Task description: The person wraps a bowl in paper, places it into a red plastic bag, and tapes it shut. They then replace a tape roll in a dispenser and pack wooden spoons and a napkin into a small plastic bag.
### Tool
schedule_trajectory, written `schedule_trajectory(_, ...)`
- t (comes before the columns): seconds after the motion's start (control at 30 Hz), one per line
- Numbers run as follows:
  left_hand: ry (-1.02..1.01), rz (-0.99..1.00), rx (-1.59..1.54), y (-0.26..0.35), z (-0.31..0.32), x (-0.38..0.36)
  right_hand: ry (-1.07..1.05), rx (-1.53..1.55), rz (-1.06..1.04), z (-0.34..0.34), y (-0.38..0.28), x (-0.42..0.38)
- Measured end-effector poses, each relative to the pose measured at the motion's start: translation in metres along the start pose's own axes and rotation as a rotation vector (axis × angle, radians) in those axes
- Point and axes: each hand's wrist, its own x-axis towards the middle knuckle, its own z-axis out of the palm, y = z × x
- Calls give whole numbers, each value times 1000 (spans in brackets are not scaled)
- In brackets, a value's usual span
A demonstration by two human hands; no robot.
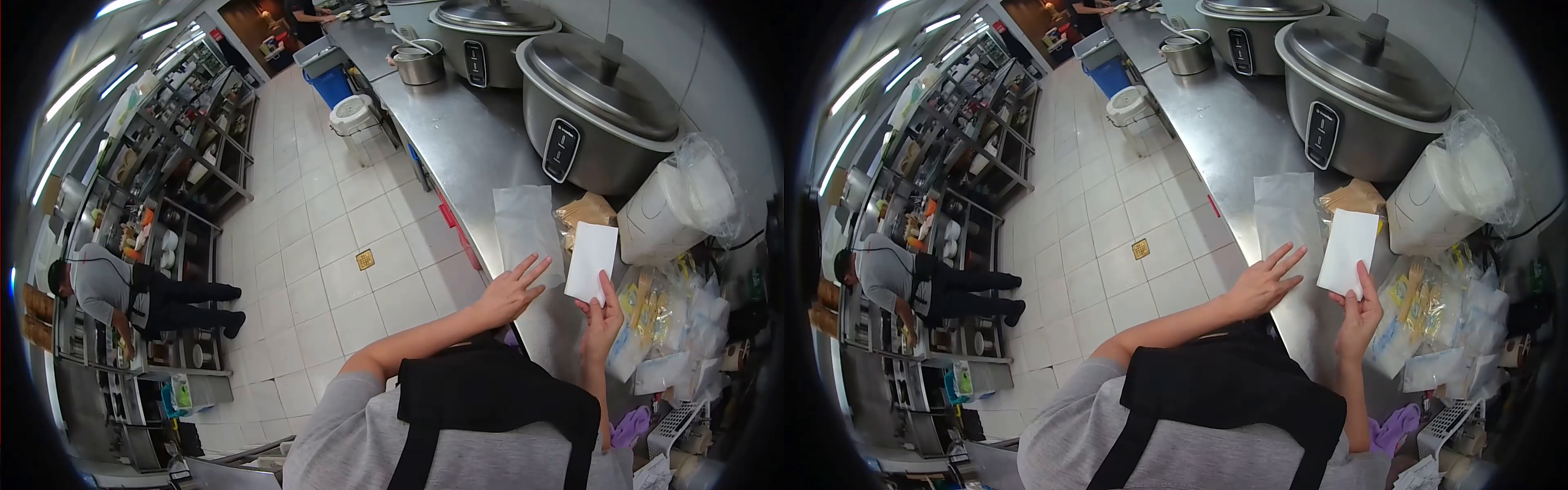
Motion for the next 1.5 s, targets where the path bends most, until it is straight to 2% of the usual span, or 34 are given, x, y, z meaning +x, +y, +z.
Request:
schedule_trajectory(0.13, -110, 69, 85, -29, 11, 12, 0, -146, -152, 3, -7, -13)
schedule_trajectory(0.17, -82, 68, 17, -34, 10, 16, 13, -157, -149, 2, -6, -16)
schedule_trajectory(0.23, -43, 29, -30, -45, 9, 25, -98, -189, -94, -7, 2, -25)
schedule_trajectory(0.27, -6, -17, -65, -49, 11, 31, -176, -469, -232, -18, 17, -27)
schedule_trajectory(0.33, 86, -67, -171, -49, -5, 47, -215, -345, 42, -3, -1, -38)
schedule_trajectory(0.53, 96, -57, -102, -22, -35, 65, -204, -227, -43, 13, -8, -26)
schedule_trajectory(0.57, 93, -50, -106, -16, -37, 65, -231, -134, 54, 15, -4, -24)
schedule_trajectory(0.6, 61, -27, -74, -10, -38, 64, -225, -135, 53, 15, 3, -22)
schedule_trajectory(0.67, 33, -6, -41, 0, -37, 60, -277, 49, 175, 15, 16, -16)
schedule_trajectory(0.73, -51, 120, -80, 13, -33, 51, -265, -21, 119, 19, 26, -7)
schedule_trajectory(0.8, -84, 153, -110, 26, -31, 42, -218, 229, 392, 23, 57, 5)
schedule_trajectory(0.87, -103, 221, -194, 34, -26, 33, -223, 309, 432, 29, 84, 16)
schedule_trajectory(0.9, -136, 255, -130, 36, -22, 29, -224, 387, 470, 32, 98, 23)
schedule_trajectory(0.97, -123, 238, -157, 40, -17, 23, -368, 577, 484, 32, 130, 42)
schedule_trajectory(1.0, -111, 221, -187, 42, -15, 21, -370, 574, 484, 36, 127, 41)
schedule_trajectory(1.07, -143, 199, -200, 42, -13, 16, -391, 219, 249, 48, 112, 38)
schedule_trajectory(1.2, -231, 159, -276, 38, -5, 6, -410, 193, 244, 56, 132, 48)
schedule_trajectory(1.3, -195, 149, -339, 34, -1, 2, -498, 78, 65, 57, 180, 59)
schedule_trajectory(1.37, -164, 143, -389, 33, -8, 0, -456, -78, -50, 58, 192, 59)
schedule_trajectory(1.47, -104, 140, -547, 28, -18, -1, -418, -205, -94, 61, 160, 50)
schedule_trajectory(1.5, -28, 80, -567, 24, -20, -2, -418, -205, -90, 58, 159, 48)
